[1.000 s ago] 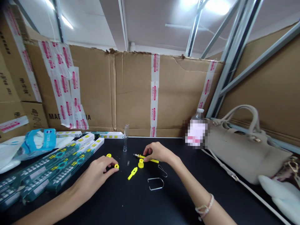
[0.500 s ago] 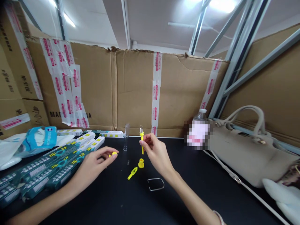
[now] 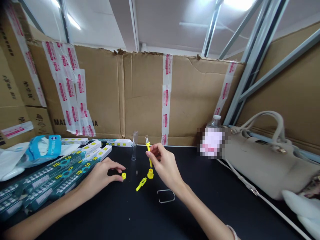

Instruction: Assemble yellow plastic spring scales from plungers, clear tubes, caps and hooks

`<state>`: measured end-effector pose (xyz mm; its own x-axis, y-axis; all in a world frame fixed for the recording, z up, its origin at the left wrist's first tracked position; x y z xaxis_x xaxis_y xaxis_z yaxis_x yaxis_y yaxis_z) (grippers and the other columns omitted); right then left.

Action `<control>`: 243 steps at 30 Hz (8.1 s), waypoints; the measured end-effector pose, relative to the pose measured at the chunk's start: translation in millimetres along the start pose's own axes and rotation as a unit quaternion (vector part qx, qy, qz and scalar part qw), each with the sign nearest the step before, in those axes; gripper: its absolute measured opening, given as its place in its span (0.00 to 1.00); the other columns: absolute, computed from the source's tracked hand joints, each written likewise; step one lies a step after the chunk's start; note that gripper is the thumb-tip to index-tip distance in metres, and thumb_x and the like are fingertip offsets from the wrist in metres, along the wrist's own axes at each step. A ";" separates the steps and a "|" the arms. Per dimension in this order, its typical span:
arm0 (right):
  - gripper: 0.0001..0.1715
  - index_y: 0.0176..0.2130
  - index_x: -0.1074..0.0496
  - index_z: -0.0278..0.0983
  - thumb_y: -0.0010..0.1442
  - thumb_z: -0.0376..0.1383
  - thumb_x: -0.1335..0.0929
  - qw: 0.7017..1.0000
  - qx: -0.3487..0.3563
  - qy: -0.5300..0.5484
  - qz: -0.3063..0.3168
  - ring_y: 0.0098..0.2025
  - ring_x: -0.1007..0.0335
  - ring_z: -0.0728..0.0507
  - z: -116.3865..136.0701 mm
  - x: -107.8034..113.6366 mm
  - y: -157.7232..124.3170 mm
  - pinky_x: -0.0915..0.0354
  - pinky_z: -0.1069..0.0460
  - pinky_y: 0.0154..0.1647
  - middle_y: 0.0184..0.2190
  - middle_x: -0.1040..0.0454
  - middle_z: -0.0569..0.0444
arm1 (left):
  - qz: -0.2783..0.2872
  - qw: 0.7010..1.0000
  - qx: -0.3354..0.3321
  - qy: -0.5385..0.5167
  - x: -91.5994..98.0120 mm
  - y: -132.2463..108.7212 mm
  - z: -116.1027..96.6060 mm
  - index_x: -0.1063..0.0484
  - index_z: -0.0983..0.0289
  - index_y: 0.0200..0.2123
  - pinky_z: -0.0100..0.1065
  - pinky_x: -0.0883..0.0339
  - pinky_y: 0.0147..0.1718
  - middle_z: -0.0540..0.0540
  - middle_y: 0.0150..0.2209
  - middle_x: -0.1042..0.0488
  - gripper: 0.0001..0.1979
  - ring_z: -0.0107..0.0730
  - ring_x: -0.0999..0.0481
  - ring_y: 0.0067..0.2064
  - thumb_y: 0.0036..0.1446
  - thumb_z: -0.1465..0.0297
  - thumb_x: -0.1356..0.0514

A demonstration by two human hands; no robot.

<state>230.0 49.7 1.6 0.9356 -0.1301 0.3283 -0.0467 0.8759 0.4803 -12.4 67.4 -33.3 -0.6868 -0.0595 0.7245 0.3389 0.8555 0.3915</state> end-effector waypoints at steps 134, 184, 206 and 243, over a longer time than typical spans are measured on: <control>0.23 0.38 0.21 0.36 0.63 0.51 0.35 0.995 -0.048 0.059 0.059 0.22 0.27 0.50 12.3 -60.5 -50.3 0.24 0.55 0.23 0.28 0.34 0.55 | -0.042 0.840 0.206 -0.501 1.0 -7.0 -46.6 0.29 0.69 0.42 0.35 0.20 0.37 0.59 0.35 0.17 0.20 0.41 0.16 0.35 0.50 0.65 0.30; 0.25 0.58 0.38 0.41 0.63 0.27 0.39 0.980 0.097 -0.112 0.130 0.35 0.25 0.47 15.8 -57.1 -56.2 0.26 0.50 0.41 0.37 0.24 0.54 | -0.067 0.965 0.123 -0.221 -1.1 -13.5 -44.2 0.36 0.60 0.38 0.23 0.43 0.11 0.44 0.15 0.31 0.16 0.28 0.33 0.13 0.61 0.53 0.46; 0.12 0.49 0.34 0.37 0.68 0.28 0.41 0.936 0.244 -0.232 0.107 0.36 0.28 0.44 31.2 -58.1 -70.8 0.28 0.49 0.39 0.36 0.26 0.51 | 0.020 0.956 0.179 -0.232 -18.0 -20.1 -46.1 0.34 0.59 0.33 0.22 0.43 0.11 0.42 0.16 0.37 0.19 0.27 0.35 0.14 0.60 0.50 0.49; 0.12 0.31 0.31 0.34 0.65 0.26 0.38 0.775 0.462 -0.421 0.092 0.29 0.42 0.44 19.6 -55.2 -67.4 0.47 0.48 0.30 0.25 0.35 0.54 | 0.060 0.954 0.172 -0.237 -31.5 -25.7 -32.1 0.40 0.57 0.31 0.25 0.41 0.12 0.38 0.11 0.46 0.19 0.26 0.41 0.11 0.62 0.48 0.52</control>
<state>174.7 -11.2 -32.9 0.3412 -0.6404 0.6881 -0.7476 0.2589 0.6116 21.1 30.7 -48.0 -0.8977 0.2194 0.3820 0.2585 0.9645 0.0535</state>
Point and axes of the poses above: each hand's wrist, its own y-axis towards the middle knuckle, its own x-axis out of the back of the hand, z = x × y, the point moved 2 cm from there along y, towards the middle knuckle
